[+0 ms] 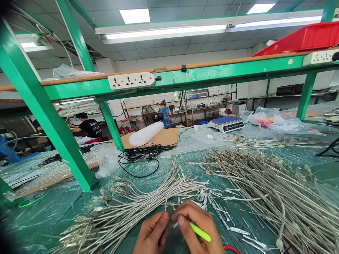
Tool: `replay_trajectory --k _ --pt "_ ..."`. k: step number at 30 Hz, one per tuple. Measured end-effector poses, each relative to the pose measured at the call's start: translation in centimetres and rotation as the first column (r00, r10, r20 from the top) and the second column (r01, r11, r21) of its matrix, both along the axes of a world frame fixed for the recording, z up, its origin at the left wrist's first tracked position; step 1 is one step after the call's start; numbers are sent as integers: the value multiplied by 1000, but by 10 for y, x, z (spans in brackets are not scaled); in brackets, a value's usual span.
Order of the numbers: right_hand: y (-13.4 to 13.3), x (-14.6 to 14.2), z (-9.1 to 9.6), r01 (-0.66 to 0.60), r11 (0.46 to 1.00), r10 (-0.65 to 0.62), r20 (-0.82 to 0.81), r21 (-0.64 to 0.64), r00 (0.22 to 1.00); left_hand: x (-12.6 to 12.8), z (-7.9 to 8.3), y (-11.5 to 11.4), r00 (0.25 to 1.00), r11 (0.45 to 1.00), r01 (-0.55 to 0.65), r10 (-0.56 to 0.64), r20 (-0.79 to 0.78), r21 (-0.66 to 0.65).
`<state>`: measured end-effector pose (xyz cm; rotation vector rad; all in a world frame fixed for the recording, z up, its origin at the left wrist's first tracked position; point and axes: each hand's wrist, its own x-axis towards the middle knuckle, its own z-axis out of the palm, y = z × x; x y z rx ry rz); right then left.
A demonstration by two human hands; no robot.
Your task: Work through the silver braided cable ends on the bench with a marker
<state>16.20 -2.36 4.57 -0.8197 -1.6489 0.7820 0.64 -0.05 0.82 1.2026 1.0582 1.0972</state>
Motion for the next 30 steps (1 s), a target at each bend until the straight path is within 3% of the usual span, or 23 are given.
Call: replay_trajectory --k 8,13,17,21,30 --pt "3 0 -7 60 998 -61 29 36 998 0 -4 0 987 997 -32 41 -153 65" --pt "0 -4 -8 92 993 -95 31 68 995 1 -8 -2 943 975 -92 150 -296 203" --pt "-1 -5 -3 13 1000 -13 29 14 999 2 -9 -4 915 958 -171 241 -323 229" --pt "3 0 -2 -47 999 47 1 -9 999 1 -8 -2 935 977 -125 175 -308 175" --pt "4 -2 -11 71 996 -73 41 60 996 0 -1 -4 941 987 -61 108 -322 152"
